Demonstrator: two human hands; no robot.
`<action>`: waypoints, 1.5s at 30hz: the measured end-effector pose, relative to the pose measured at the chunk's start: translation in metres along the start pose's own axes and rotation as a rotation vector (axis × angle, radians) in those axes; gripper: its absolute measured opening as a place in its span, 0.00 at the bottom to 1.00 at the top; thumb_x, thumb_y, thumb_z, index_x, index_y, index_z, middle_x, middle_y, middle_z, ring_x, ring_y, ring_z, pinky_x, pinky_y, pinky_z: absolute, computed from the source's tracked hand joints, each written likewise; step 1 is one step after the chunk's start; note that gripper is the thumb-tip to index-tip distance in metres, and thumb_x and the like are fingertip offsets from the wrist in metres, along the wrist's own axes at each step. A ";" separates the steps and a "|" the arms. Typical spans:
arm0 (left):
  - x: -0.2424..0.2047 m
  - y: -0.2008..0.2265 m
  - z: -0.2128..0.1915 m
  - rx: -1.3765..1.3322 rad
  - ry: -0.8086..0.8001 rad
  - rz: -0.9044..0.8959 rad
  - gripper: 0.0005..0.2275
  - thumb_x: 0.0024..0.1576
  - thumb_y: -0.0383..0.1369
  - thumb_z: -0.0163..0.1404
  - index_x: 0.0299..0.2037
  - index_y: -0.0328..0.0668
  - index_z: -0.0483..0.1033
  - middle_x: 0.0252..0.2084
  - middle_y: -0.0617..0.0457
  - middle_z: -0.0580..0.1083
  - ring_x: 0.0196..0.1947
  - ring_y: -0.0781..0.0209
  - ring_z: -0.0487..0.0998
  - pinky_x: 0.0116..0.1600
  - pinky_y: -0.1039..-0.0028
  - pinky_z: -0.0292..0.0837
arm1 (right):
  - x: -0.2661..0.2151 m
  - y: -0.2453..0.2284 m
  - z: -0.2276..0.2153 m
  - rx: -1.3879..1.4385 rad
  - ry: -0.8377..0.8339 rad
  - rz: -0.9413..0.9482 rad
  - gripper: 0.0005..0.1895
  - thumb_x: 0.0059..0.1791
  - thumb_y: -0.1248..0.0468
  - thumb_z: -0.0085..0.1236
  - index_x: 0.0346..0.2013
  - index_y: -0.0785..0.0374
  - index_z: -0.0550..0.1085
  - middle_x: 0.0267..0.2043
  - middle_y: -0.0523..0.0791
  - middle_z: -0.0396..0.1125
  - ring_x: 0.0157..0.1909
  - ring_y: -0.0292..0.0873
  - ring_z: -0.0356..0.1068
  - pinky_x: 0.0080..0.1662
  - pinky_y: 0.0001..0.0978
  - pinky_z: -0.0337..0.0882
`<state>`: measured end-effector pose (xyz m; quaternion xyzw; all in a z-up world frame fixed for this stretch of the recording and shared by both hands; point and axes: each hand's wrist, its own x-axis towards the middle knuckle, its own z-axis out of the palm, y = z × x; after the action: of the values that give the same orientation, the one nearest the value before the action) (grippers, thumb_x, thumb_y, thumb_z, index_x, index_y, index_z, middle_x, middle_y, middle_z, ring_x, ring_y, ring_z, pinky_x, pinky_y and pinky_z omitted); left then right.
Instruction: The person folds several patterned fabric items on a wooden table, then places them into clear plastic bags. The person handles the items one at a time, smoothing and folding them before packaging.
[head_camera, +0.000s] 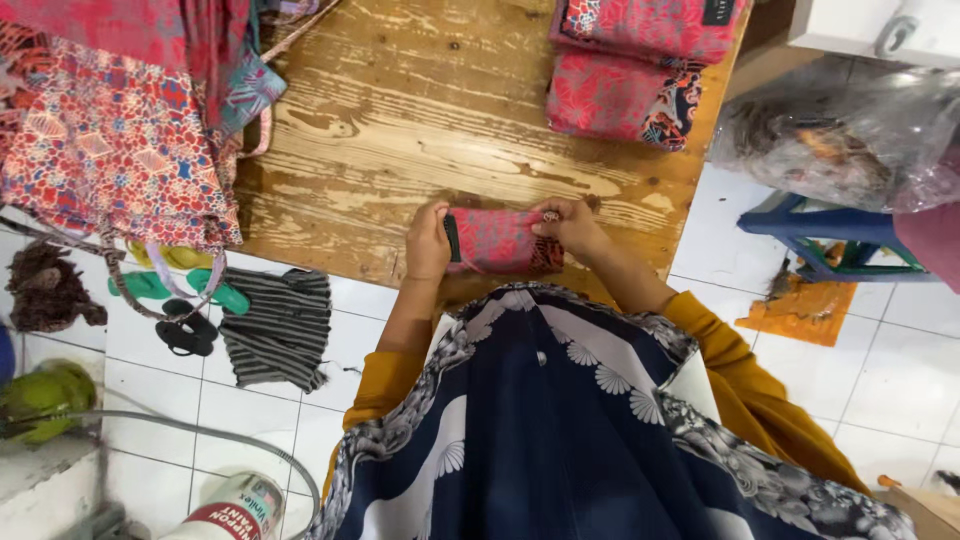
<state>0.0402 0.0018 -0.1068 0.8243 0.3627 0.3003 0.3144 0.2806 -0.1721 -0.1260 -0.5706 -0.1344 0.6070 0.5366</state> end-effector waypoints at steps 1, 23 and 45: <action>-0.001 -0.003 0.000 -0.069 -0.048 -0.112 0.06 0.67 0.28 0.47 0.46 0.35 0.77 0.43 0.39 0.78 0.43 0.43 0.80 0.49 0.64 0.74 | 0.000 0.005 0.000 -0.033 0.010 -0.006 0.14 0.45 0.72 0.64 0.45 0.63 0.77 0.40 0.43 0.75 0.41 0.35 0.73 0.44 0.28 0.75; 0.121 0.074 -0.038 -0.535 -0.751 -0.316 0.34 0.55 0.38 0.59 0.72 0.45 0.58 0.67 0.53 0.70 0.63 0.58 0.73 0.66 0.62 0.67 | -0.052 -0.103 -0.055 -0.414 -0.069 -0.201 0.16 0.45 0.70 0.66 0.47 0.66 0.78 0.44 0.45 0.74 0.46 0.38 0.71 0.48 0.30 0.72; 0.050 0.110 0.048 -1.034 -0.401 -0.743 0.21 0.53 0.22 0.60 0.58 0.33 0.74 0.51 0.50 0.78 0.50 0.59 0.79 0.56 0.65 0.77 | -0.036 -0.122 0.014 -0.353 0.283 -0.544 0.25 0.47 0.66 0.71 0.57 0.65 0.73 0.45 0.46 0.69 0.46 0.38 0.67 0.48 0.30 0.71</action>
<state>0.1478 -0.0329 -0.0422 0.4276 0.3661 0.1481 0.8131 0.3208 -0.1474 -0.0075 -0.6763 -0.3086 0.3244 0.5850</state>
